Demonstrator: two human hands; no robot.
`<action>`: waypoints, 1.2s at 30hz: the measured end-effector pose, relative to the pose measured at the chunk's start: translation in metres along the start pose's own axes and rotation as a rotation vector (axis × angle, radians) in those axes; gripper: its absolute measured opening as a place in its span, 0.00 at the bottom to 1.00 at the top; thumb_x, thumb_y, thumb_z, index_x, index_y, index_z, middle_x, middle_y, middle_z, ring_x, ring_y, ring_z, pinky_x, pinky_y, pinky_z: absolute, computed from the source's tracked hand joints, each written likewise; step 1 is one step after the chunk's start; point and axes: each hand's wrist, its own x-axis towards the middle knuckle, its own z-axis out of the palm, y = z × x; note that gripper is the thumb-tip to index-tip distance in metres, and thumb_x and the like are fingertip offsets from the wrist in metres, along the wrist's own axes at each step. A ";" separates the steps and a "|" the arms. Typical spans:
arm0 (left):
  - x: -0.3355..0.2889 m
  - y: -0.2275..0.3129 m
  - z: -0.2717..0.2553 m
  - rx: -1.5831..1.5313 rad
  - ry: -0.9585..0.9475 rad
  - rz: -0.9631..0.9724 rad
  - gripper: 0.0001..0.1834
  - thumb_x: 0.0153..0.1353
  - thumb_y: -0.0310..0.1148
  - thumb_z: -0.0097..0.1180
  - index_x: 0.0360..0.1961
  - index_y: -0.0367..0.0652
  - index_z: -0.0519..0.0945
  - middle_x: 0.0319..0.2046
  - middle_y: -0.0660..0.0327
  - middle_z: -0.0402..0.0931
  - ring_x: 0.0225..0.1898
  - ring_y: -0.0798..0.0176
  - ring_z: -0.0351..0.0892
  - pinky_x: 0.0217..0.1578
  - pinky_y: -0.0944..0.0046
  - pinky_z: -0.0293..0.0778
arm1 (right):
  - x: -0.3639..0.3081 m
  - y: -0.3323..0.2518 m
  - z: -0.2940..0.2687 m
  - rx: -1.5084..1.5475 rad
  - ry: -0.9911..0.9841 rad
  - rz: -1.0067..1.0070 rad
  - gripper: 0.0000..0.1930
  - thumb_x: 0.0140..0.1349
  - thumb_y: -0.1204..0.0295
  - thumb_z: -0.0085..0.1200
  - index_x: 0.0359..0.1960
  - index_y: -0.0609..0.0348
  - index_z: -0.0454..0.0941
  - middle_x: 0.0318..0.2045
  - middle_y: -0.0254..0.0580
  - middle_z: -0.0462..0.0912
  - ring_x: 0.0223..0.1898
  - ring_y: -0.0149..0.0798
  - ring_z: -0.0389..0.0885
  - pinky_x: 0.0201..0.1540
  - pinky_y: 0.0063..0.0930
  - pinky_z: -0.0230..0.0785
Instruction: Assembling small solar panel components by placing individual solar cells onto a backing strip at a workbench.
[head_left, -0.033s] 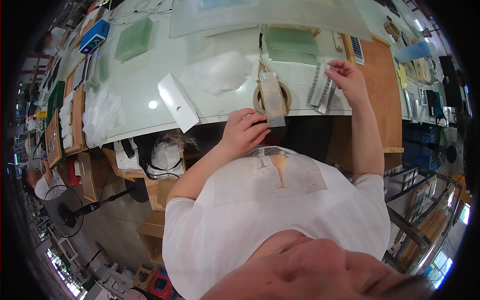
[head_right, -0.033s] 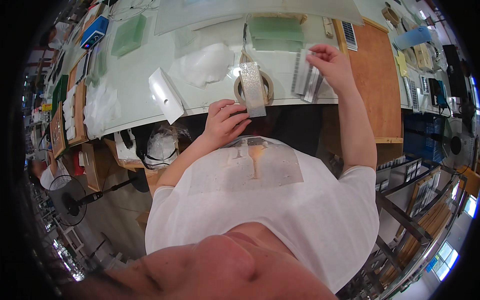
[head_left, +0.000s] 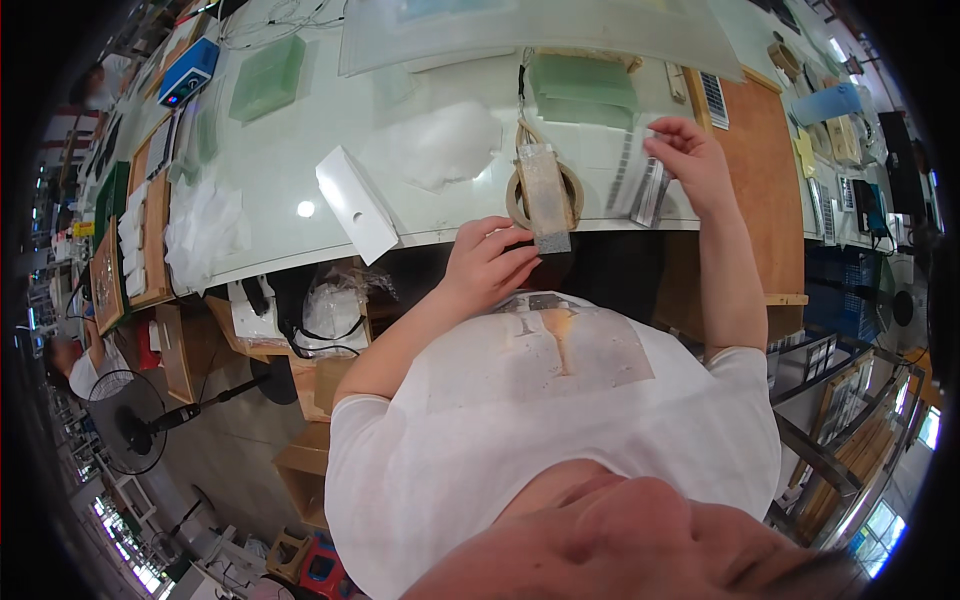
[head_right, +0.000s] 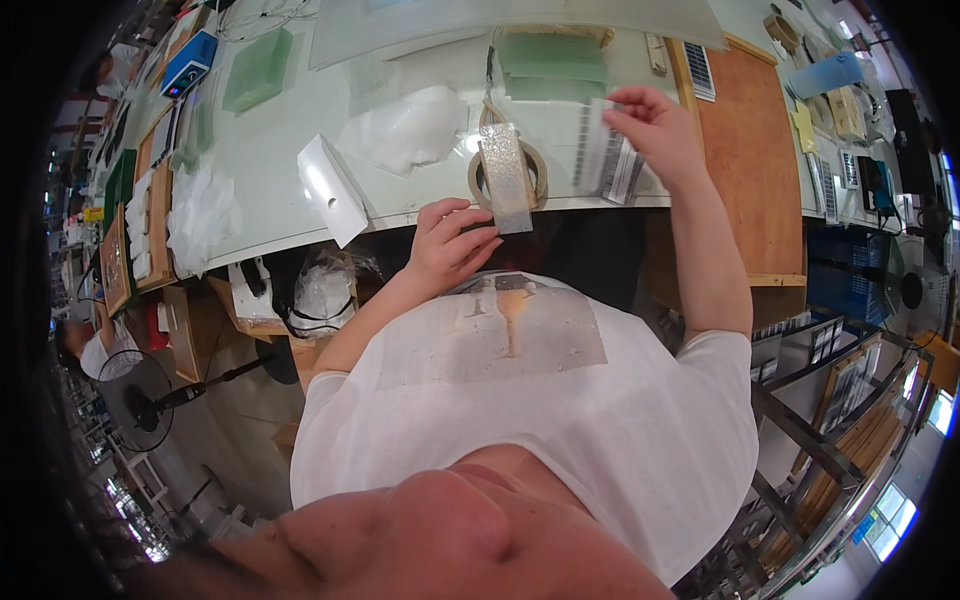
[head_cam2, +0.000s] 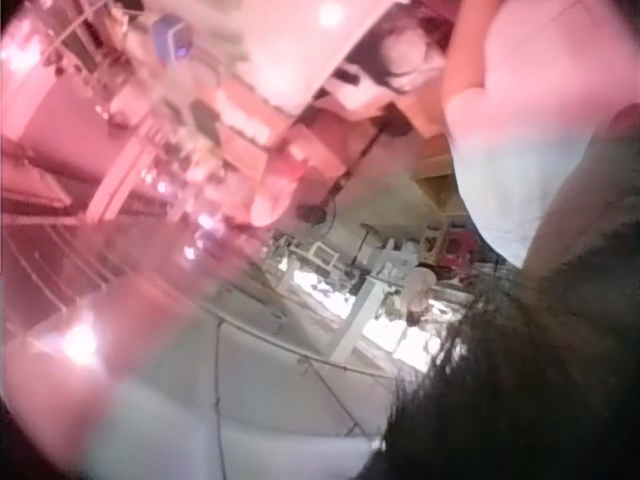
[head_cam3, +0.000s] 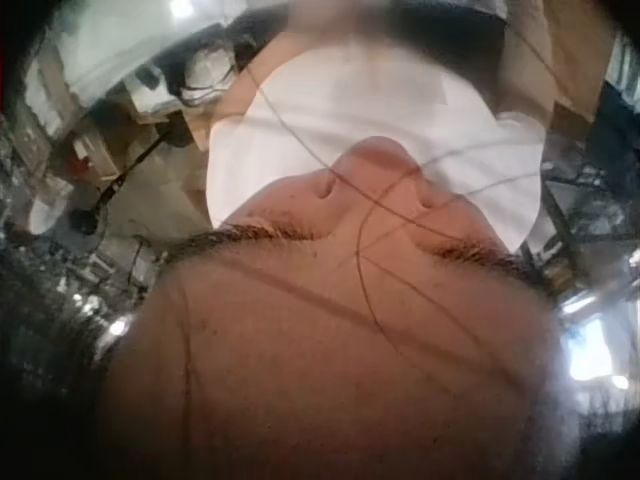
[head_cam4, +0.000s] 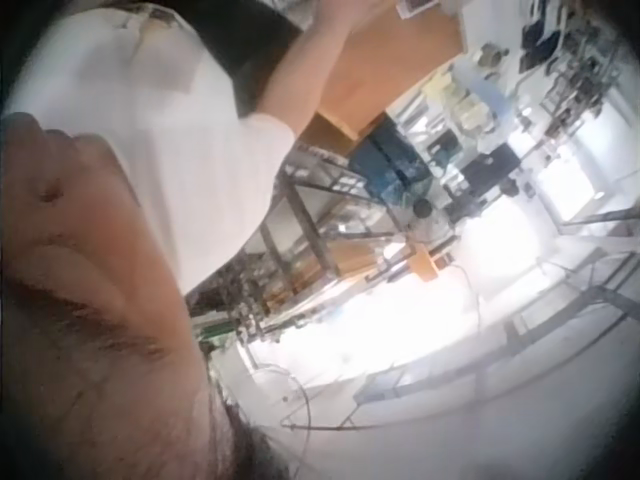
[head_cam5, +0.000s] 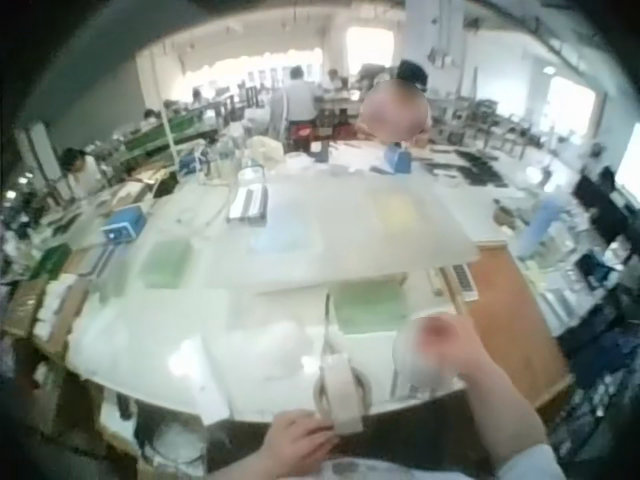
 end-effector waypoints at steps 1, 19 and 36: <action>0.000 -0.001 0.001 0.000 0.008 0.009 0.15 0.41 0.27 0.68 0.33 0.47 0.81 0.41 0.65 0.76 0.44 0.57 0.74 0.41 0.59 0.68 | -0.002 -0.004 0.010 -0.005 -0.049 -0.001 0.11 0.56 0.75 0.59 0.42 0.58 0.78 0.26 0.27 0.78 0.23 0.17 0.68 0.24 0.11 0.57; 0.002 0.001 0.001 -0.037 0.043 -0.028 0.15 0.41 0.28 0.67 0.33 0.46 0.79 0.39 0.65 0.76 0.43 0.56 0.74 0.41 0.60 0.69 | 0.015 0.022 0.102 -0.063 -0.195 0.111 0.11 0.59 0.73 0.57 0.43 0.59 0.76 0.26 0.26 0.74 0.20 0.19 0.69 0.21 0.13 0.60; 0.005 -0.001 0.001 -0.020 0.004 -0.017 0.14 0.42 0.28 0.66 0.33 0.48 0.82 0.40 0.65 0.76 0.44 0.57 0.73 0.42 0.61 0.69 | 0.017 0.033 0.102 -0.090 -0.189 0.066 0.12 0.59 0.73 0.58 0.44 0.60 0.76 0.28 0.28 0.75 0.22 0.20 0.70 0.23 0.14 0.63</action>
